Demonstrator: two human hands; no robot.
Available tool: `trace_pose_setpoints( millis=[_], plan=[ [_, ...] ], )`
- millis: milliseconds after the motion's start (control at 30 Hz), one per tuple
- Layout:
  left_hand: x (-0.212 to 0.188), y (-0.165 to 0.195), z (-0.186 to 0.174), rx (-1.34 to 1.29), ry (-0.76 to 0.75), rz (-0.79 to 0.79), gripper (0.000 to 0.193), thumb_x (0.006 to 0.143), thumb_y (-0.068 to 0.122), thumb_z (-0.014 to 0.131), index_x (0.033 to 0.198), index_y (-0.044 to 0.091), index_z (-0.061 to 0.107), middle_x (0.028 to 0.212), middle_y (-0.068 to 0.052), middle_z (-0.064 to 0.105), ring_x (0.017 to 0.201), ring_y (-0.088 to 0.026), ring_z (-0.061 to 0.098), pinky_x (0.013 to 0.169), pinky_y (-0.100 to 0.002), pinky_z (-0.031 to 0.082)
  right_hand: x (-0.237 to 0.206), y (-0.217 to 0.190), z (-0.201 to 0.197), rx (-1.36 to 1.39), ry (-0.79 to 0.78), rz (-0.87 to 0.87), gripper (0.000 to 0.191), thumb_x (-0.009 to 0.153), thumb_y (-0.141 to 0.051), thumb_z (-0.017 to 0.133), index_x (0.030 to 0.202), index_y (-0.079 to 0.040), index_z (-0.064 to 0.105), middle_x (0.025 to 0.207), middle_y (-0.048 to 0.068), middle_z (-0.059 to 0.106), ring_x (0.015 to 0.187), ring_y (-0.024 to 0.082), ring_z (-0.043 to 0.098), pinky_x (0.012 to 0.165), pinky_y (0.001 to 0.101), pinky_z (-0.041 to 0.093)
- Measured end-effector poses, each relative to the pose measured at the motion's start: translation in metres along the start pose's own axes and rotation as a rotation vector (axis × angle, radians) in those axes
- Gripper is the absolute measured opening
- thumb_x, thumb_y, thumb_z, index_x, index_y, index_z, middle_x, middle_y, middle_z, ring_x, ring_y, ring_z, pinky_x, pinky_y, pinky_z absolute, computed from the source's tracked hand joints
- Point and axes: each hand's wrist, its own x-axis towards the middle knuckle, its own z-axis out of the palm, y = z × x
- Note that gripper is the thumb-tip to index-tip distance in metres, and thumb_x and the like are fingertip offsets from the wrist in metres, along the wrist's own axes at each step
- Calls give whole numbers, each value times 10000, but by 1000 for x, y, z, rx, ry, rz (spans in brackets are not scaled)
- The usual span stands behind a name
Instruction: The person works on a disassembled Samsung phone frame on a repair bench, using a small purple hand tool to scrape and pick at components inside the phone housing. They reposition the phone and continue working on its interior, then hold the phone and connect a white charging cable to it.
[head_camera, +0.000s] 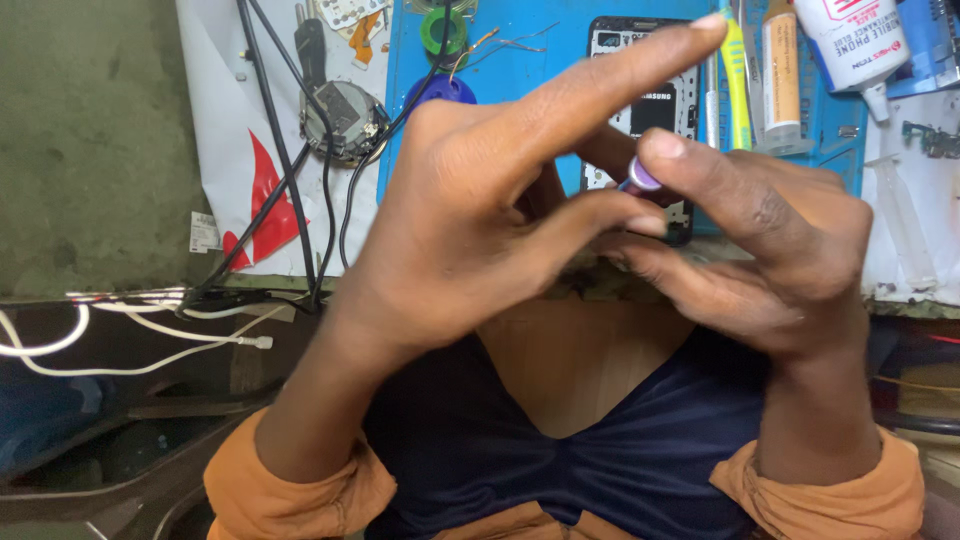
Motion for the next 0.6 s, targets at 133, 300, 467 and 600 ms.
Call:
trace_pose_setpoints(
  millis=[133, 300, 467, 600],
  plan=[
    [1, 1, 3, -45, 4, -23, 653, 991, 87, 827, 1534, 90, 463, 1542, -36, 576, 1086, -111, 781, 778, -213, 605, -1, 1, 0, -34, 3, -1, 625, 860, -65, 905, 1369, -48, 544, 1080, 216, 715, 923, 321, 754, 766, 364, 595],
    [5, 3, 4, -57, 0, -36, 669, 957, 133, 852, 1512, 88, 482, 1460, -38, 605, 1017, -126, 754, 744, -229, 582, -3, 2, -1, -24, -9, 17, 608, 850, -38, 877, 1364, -40, 552, 1073, 212, 723, 919, 318, 761, 765, 361, 601],
    [5, 4, 6, -61, 9, -46, 688, 923, 180, 877, 1490, 86, 500, 1379, -41, 633, 947, -141, 727, 709, -245, 560, -3, 1, 1, -44, 7, -12, 619, 824, -49, 897, 1329, -24, 541, 1042, 217, 710, 937, 346, 747, 795, 402, 594],
    [9, 5, 11, -32, 29, -56, 705, 895, 218, 897, 1473, 84, 515, 1314, -43, 656, 892, -153, 706, 682, -258, 542, -7, 3, 4, -49, 4, 1, 622, 866, -5, 881, 1380, -37, 533, 1109, 209, 726, 963, 315, 764, 784, 355, 606]
  ],
)
